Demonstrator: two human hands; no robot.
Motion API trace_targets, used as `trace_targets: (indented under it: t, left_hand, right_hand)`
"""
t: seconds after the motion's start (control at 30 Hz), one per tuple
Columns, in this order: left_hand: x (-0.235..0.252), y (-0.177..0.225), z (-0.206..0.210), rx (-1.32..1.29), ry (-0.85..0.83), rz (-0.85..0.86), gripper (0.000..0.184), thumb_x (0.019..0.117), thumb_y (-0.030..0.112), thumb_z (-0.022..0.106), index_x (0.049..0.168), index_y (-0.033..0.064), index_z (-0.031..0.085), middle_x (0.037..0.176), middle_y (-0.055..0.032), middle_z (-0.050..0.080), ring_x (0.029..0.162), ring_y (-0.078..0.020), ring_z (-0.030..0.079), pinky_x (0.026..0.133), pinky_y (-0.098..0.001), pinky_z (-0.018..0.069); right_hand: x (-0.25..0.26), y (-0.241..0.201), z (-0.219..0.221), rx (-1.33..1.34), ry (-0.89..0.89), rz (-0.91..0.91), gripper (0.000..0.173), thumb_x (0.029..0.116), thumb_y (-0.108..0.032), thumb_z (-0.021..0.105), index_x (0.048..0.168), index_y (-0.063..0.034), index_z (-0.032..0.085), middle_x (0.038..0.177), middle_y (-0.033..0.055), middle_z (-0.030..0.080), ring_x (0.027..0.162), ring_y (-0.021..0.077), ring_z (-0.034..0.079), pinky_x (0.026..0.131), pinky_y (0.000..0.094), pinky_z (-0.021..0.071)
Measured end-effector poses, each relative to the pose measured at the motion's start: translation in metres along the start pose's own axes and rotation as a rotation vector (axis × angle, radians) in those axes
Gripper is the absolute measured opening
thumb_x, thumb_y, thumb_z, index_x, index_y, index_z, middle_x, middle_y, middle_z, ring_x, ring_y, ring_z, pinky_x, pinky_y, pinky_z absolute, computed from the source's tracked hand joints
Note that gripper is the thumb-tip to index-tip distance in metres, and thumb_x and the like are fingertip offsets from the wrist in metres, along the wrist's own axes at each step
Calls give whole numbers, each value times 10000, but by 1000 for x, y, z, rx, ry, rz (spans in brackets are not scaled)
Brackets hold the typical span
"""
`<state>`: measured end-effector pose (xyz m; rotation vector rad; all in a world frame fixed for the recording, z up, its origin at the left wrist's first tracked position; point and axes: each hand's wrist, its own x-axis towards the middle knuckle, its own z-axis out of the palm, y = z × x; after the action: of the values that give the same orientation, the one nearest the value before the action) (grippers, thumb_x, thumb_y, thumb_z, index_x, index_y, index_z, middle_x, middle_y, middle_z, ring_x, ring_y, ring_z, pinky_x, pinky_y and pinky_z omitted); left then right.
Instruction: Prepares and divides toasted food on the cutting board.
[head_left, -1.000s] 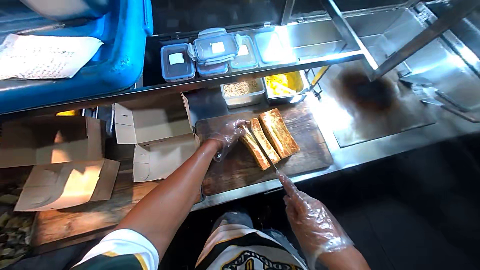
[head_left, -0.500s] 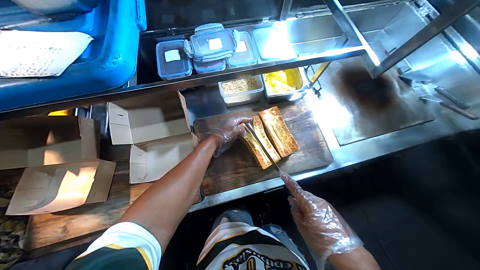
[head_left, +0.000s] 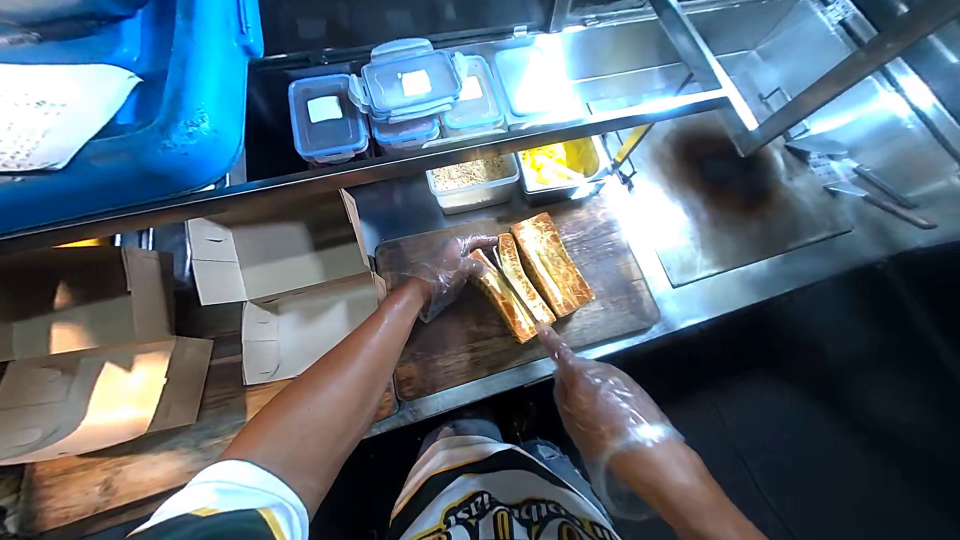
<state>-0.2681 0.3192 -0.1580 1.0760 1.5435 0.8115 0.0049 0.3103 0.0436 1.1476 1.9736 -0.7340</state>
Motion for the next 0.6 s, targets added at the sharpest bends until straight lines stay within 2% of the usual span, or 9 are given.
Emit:
trace_targets:
  t: [0.07,0.17,0.23,0.33,0.4,0.5,0.57,0.6]
  left_hand:
    - [0,1,1,3,10,16,565,889,67,670,1441,164,592,1431,-6,613,1303,-117,569,1102,-385,463]
    - [2,-3,-3,13,0,36,558,894,74,687,1438,148,592,1393,-23,638,1269,-126,594,1089,-383,476]
    - [-1,-3,-4,40,-5,27,551,905,79,679,1443,154,586,1401,-26,635,1278,-139,591,1090,-410,471]
    - [0,1,-1,52,4,17,546,901,94,673,1437,166,595,1390,-20,641,1274,-135,591,1080,-410,474]
    - [-1,7,-2,49,8,-1,544,907,60,675,1436,157,593,1387,-32,643,1263,-149,600,1069,-413,481]
    - [-12,29,6,308,145,40,559,896,60,698,1434,167,595,1379,-36,651,1276,-168,604,1105,-441,466]
    - [-28,49,24,624,260,190,604,852,138,693,1445,180,586,1446,-26,605,1356,-198,547,1142,-479,431]
    - [-36,58,38,718,236,272,627,847,183,688,1462,179,564,1505,-44,549,1415,-236,485,1163,-519,391]
  right_hand:
    - [-2,4,2,22,17,-1,613,1086,-257,394,1642,-405,184,1147,141,722,1089,330,700,936,536,552]
    - [-26,22,17,57,76,-20,612,1066,-239,424,1635,-386,251,1105,142,724,999,335,715,863,537,570]
    - [-17,17,22,66,61,-8,591,1076,-252,401,1637,-367,253,1143,135,725,1046,326,709,904,528,563]
    - [13,4,19,82,6,33,619,1090,-252,374,1649,-397,152,1227,131,706,1153,320,680,983,531,532]
    - [-4,14,25,87,37,19,621,1080,-250,398,1641,-413,185,1189,134,713,1104,333,695,944,546,548]
    - [-39,36,44,88,84,2,641,1062,-234,439,1640,-397,218,1108,143,724,949,343,725,809,551,582]
    - [-22,30,52,111,82,6,627,1064,-240,426,1638,-393,225,1158,140,711,992,338,718,840,542,583]
    - [-6,24,52,116,69,15,618,1071,-249,406,1637,-403,212,1214,143,696,1053,343,706,887,546,571]
